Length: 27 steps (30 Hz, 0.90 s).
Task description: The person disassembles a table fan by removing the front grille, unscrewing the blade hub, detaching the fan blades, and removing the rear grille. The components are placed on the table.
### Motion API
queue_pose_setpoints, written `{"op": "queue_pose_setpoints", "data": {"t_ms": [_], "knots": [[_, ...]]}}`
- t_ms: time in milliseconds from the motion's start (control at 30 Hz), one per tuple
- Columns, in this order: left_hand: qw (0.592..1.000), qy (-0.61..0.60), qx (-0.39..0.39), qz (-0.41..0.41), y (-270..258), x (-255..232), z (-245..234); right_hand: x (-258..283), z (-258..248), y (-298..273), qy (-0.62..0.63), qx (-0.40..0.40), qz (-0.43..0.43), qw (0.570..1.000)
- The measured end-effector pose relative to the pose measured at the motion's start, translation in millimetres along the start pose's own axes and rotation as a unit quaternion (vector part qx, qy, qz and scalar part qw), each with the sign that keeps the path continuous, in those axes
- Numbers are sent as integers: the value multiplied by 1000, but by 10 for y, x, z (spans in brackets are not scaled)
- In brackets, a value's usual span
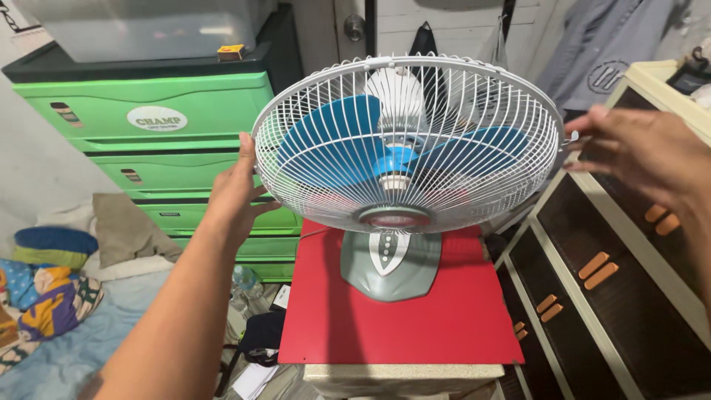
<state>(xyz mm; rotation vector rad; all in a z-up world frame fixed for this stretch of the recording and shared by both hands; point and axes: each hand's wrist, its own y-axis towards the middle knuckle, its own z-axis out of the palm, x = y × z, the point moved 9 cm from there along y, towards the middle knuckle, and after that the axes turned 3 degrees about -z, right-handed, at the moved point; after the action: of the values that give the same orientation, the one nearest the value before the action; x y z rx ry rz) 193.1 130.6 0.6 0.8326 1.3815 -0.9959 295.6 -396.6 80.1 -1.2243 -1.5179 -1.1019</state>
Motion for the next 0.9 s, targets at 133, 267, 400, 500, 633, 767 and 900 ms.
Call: {"op": "queue_pose_setpoints", "data": {"t_ms": [133, 267, 400, 500, 633, 767, 900], "knots": [[1000, -3, -11, -2, -36, -18, 2, 32, 196, -171, -72, -25, 68, 995], [1000, 3, -16, -4, -68, -22, 19, 98, 218, -192, -163, -10, 132, 978], [1000, 1, -27, 13, -76, -41, 17, 168, 279, -113, -234, 31, 76, 969], [999, -1, -30, 12, -87, -20, 22, 70, 178, -81, -135, -20, 100, 986], [1000, 6, -15, 12, -104, -17, 15, 37, 202, -46, -79, 28, 78, 993], [999, 42, 0, 1, -83, -3, -72, -107, 143, -119, 14, 25, 78, 997], [996, 91, 15, 10, -29, 2, -241, -388, 202, -286, 0, 29, 93, 995]]}}
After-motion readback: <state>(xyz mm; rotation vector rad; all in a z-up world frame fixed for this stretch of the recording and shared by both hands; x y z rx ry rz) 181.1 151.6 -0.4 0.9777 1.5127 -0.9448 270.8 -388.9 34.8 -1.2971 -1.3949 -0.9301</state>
